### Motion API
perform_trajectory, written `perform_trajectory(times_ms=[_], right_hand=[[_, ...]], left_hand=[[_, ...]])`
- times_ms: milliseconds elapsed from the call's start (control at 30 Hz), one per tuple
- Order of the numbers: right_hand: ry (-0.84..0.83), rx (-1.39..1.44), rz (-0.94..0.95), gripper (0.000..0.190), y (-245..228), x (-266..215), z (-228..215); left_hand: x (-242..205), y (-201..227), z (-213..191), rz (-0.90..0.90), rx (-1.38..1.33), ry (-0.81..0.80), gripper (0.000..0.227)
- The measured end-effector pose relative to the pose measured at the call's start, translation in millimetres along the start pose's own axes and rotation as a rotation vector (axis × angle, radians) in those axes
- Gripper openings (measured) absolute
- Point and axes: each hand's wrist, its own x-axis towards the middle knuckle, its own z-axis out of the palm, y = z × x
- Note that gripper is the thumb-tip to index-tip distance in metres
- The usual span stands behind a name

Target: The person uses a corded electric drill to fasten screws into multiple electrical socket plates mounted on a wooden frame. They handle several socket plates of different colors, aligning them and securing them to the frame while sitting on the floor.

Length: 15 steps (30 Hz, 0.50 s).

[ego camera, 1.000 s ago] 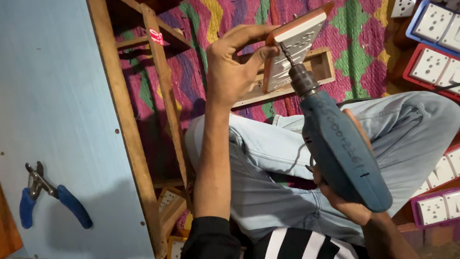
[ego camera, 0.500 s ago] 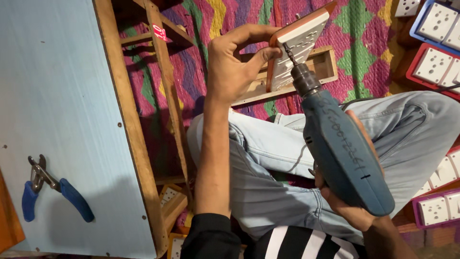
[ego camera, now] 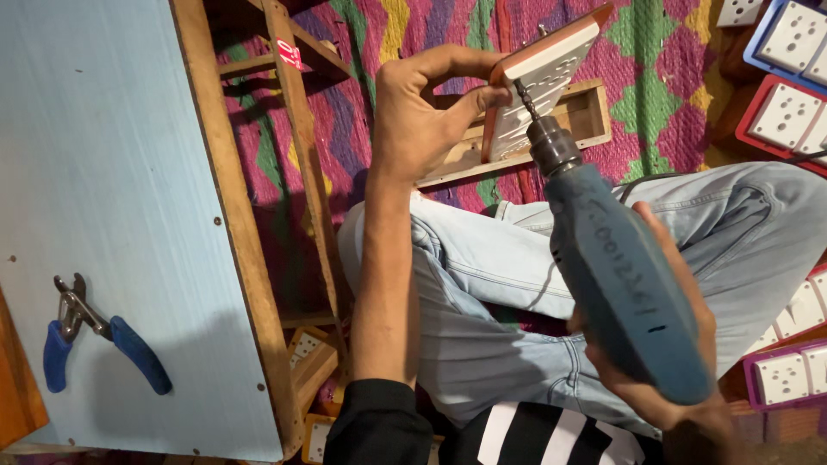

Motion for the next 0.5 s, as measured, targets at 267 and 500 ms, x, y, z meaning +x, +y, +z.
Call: perform_trajectory(times_ms=[267, 500], right_hand=[[-0.026, -0.104, -0.024, 0.115, 7.4, 4.9, 10.0], [0.062, -0.216, -0.026, 0.086, 23.6, -12.5, 3.4]], left_hand=[[1.2, 8.0, -2.1, -0.06, -0.041, -0.045, 0.024], [-0.2, 9.2, -3.9, -0.031, 0.025, -0.058, 0.022]])
